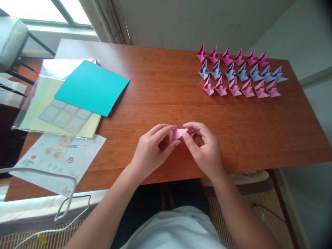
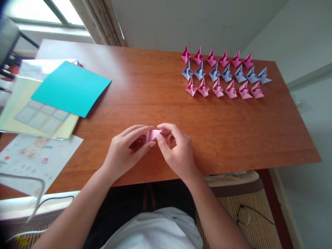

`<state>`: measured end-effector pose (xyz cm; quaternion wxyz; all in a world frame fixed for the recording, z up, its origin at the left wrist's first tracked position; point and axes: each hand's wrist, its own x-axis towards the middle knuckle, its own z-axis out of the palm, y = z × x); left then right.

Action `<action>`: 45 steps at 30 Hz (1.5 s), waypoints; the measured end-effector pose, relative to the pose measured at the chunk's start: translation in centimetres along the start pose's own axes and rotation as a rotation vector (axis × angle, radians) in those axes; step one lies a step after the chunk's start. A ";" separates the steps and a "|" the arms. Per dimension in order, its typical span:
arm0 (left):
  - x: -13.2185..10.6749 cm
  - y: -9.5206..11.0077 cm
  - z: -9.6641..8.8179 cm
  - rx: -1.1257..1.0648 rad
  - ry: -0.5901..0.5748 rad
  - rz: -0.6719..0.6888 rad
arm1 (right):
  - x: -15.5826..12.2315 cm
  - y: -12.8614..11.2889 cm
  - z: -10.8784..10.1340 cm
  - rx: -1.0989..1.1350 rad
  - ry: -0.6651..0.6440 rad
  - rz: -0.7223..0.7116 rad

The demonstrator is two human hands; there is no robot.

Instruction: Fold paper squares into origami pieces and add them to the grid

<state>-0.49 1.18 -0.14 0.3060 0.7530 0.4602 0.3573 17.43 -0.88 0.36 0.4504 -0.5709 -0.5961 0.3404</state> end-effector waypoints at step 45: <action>0.3 0.5 -0.8 -0.872 0.008 -0.460 | -0.3 -1.1 0.6 -0.121 -0.159 -0.199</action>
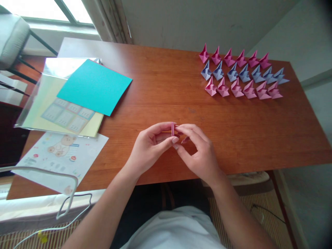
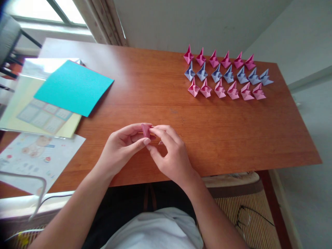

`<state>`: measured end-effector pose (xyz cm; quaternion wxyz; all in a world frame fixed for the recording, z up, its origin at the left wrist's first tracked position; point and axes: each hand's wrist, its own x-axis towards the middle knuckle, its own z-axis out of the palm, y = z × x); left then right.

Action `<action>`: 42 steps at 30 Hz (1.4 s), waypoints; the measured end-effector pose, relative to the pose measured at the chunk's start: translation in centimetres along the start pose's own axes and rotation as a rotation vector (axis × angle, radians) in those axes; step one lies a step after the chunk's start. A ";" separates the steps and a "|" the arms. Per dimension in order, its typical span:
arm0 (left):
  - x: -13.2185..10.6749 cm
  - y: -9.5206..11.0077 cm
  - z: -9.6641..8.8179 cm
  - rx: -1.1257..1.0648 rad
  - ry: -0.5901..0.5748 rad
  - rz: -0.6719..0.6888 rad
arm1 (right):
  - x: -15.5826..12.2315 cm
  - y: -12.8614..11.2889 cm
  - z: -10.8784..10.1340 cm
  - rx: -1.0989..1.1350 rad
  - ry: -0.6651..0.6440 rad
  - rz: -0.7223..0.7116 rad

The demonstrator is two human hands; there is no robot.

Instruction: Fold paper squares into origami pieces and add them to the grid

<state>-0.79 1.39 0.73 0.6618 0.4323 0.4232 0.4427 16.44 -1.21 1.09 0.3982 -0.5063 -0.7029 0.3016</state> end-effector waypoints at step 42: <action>-0.1 0.2 0.1 0.127 0.009 0.053 | -0.3 -0.2 1.0 -0.149 0.023 -0.043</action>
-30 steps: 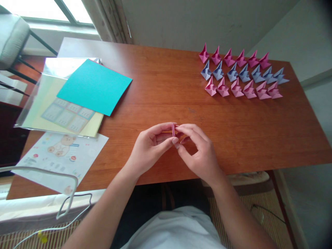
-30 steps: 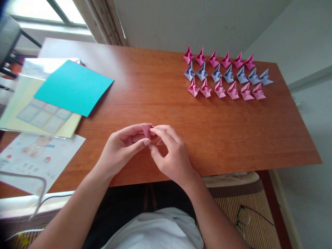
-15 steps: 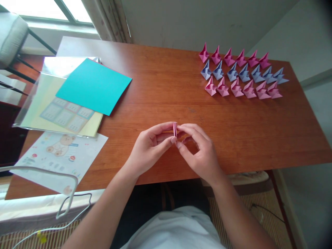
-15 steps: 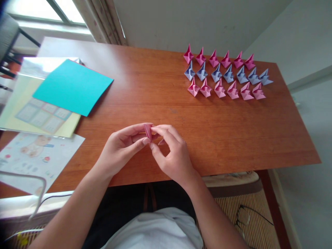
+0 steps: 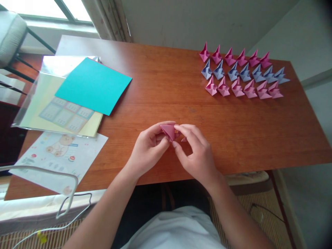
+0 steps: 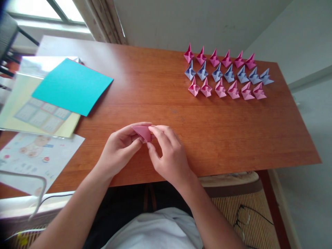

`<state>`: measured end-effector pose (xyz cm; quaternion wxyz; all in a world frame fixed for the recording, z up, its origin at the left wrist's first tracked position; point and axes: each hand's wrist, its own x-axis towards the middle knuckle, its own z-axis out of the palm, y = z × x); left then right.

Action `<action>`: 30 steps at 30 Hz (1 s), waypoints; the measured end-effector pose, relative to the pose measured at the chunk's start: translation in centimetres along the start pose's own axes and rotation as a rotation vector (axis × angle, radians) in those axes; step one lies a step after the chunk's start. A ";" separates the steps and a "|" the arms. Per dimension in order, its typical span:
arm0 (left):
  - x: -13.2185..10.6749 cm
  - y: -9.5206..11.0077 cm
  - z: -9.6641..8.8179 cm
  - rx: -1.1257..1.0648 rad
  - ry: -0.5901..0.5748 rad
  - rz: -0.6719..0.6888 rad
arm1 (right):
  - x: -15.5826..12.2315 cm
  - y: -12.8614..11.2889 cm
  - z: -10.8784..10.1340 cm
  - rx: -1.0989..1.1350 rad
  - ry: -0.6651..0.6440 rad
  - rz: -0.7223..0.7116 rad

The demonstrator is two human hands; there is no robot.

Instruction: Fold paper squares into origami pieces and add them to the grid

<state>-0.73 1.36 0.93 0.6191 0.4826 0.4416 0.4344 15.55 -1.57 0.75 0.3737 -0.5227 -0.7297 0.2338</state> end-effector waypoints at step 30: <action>-0.3 -0.3 0.0 0.139 0.111 0.079 | 0.1 -0.9 1.1 -0.031 0.164 -0.089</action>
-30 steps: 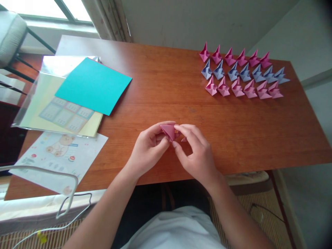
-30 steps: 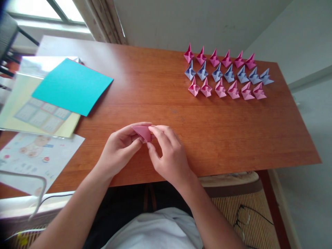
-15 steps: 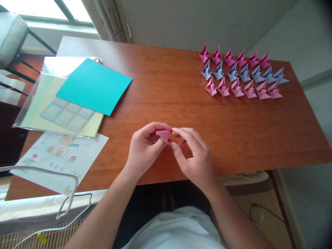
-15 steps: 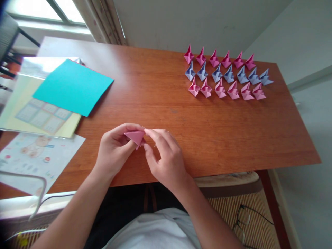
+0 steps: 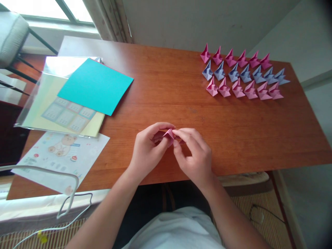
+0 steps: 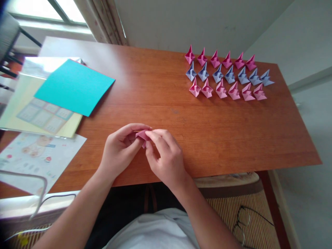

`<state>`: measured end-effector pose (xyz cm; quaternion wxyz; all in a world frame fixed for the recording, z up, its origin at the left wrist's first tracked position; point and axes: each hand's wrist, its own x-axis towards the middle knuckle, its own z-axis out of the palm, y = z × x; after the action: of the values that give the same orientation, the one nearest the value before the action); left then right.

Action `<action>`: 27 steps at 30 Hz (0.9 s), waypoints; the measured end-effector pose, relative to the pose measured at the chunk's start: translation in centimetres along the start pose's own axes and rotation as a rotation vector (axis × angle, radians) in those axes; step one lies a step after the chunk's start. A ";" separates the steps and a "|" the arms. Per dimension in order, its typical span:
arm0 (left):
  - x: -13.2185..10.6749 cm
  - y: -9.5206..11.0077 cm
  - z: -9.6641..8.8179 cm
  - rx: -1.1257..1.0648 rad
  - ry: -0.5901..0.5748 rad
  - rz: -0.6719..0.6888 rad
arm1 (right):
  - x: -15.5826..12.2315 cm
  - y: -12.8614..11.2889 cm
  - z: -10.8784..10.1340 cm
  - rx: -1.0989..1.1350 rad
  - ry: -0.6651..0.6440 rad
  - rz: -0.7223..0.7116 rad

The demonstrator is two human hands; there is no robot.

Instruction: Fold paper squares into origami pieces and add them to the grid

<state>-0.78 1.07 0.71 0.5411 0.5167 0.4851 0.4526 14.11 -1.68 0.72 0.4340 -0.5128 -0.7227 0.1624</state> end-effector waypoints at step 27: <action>0.1 0.6 -0.4 -0.504 -0.231 -0.311 | -0.1 0.8 -1.4 0.095 0.005 0.004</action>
<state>-1.18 1.27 1.28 0.7664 0.3341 0.3662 0.4086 15.76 -1.68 0.93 0.4592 -0.4936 -0.7120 0.1961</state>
